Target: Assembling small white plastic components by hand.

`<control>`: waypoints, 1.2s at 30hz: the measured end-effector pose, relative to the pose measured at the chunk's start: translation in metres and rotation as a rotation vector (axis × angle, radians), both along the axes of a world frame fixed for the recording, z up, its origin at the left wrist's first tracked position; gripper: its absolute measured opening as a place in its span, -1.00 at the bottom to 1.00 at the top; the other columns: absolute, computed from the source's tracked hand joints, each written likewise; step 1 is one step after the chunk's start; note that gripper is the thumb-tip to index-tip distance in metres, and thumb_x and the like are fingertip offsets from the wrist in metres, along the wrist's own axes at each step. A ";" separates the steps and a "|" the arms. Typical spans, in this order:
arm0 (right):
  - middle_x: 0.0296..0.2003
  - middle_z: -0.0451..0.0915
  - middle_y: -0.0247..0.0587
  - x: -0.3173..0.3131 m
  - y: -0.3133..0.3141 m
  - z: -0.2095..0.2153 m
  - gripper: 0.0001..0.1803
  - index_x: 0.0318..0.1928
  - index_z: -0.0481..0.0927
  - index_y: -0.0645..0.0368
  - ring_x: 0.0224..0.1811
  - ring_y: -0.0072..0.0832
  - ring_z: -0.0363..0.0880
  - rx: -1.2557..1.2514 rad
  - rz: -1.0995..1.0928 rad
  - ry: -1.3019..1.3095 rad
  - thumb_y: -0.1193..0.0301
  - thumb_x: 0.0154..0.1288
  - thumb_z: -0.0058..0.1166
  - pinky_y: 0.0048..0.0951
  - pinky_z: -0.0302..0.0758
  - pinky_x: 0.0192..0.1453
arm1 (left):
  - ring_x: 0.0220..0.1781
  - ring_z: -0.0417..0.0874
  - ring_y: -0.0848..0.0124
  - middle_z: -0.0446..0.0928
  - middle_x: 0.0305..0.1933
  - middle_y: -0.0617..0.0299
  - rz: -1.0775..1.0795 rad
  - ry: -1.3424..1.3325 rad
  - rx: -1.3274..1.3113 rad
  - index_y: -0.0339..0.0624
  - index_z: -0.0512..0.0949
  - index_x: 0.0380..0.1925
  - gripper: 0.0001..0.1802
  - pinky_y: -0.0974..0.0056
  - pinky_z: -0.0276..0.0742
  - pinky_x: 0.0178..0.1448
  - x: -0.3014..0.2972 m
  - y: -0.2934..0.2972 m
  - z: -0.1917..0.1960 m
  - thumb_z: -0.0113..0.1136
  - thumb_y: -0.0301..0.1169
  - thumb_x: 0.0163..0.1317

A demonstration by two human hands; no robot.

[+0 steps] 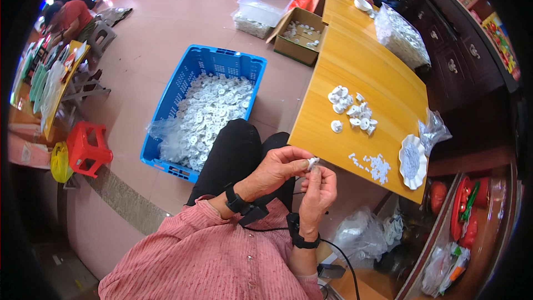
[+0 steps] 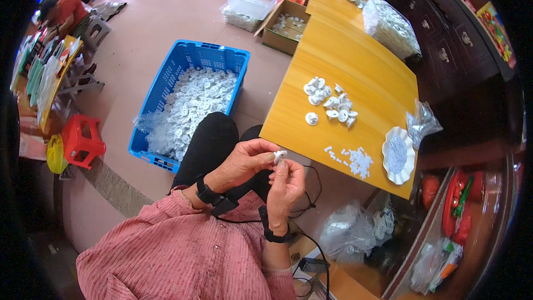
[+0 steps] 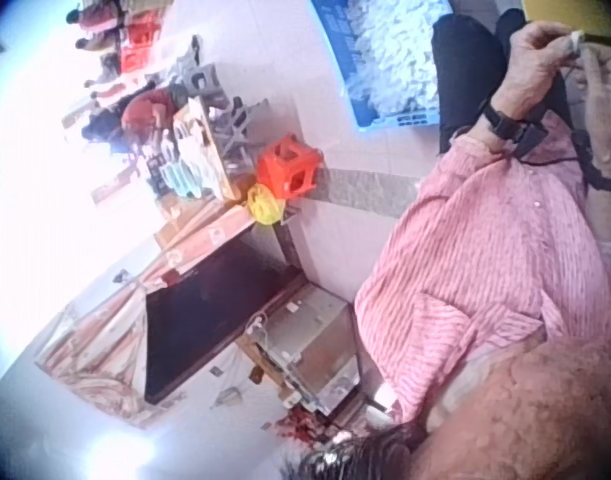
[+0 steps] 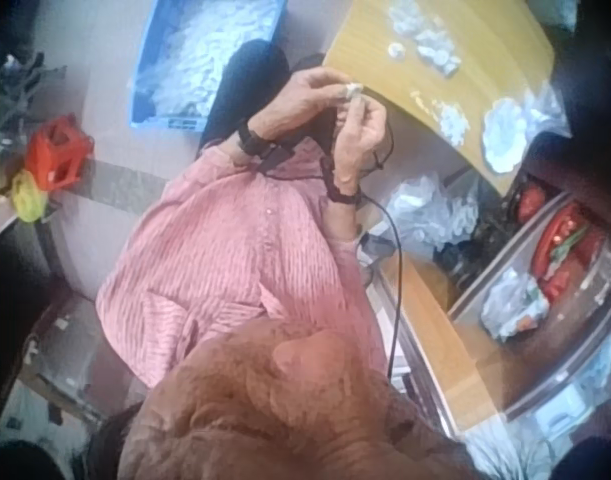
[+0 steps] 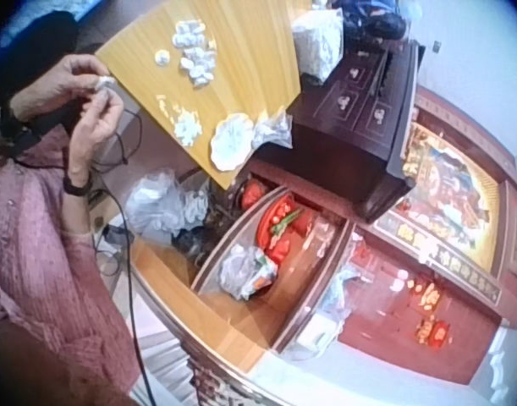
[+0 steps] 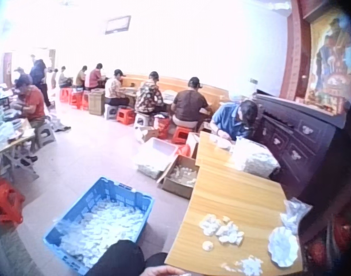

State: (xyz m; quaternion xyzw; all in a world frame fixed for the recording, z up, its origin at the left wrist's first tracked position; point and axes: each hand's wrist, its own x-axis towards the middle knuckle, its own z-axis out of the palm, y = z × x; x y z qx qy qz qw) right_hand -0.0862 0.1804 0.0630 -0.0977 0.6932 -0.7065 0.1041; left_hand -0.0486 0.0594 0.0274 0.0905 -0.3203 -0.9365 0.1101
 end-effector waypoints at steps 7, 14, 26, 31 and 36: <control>-0.38 0.57 -0.37 -0.002 0.005 -0.004 -0.81 -0.13 0.52 0.25 -0.46 -0.73 0.45 0.073 -0.010 -0.022 0.36 0.52 0.10 -0.68 0.39 -0.40 | -0.13 0.70 0.46 0.68 -0.05 0.17 0.072 -0.071 -0.033 -0.28 0.59 0.09 -0.70 0.38 0.67 -0.03 0.001 -0.018 0.006 0.27 -0.49 0.39; -0.40 0.59 -0.39 -0.006 0.015 -0.014 -0.84 -0.15 0.57 0.22 -0.47 -0.74 0.48 0.200 0.011 0.022 0.37 0.49 0.14 -0.68 0.44 -0.40 | -0.15 0.70 0.37 0.66 -0.01 0.04 0.486 0.160 0.224 -0.31 0.54 0.06 -0.71 0.39 0.67 -0.07 0.021 -0.115 -0.028 0.22 -0.38 0.43; -0.15 0.53 -0.05 -0.056 0.037 -0.031 -0.82 -0.04 0.59 0.26 -0.15 -0.14 0.59 0.569 -0.282 0.626 0.49 0.39 0.17 -0.22 0.54 -0.12 | -0.16 0.71 0.40 0.67 -0.06 0.03 0.430 -0.119 0.185 -0.33 0.51 0.09 -0.69 0.39 0.67 -0.11 0.021 -0.101 -0.024 0.23 -0.43 0.42; 0.13 0.48 -0.16 -0.070 0.037 -0.023 -0.62 0.13 0.60 0.15 0.25 -0.15 0.39 1.141 -0.308 0.920 0.36 0.33 0.24 0.04 0.27 0.28 | -0.22 0.70 0.45 0.68 -0.12 0.10 0.341 -0.213 -0.065 -0.30 0.51 0.13 -0.66 0.40 0.65 -0.12 0.004 -0.068 -0.009 0.23 -0.40 0.43; 0.14 0.49 -0.20 -0.072 0.041 -0.032 -0.64 0.09 0.63 0.13 0.29 -0.14 0.37 1.154 -0.280 0.967 0.33 0.33 0.26 0.05 0.25 0.30 | -0.21 0.70 0.46 0.68 -0.11 0.11 0.276 -0.187 -0.209 -0.27 0.52 0.14 -0.65 0.39 0.64 -0.13 -0.007 -0.048 -0.006 0.25 -0.39 0.43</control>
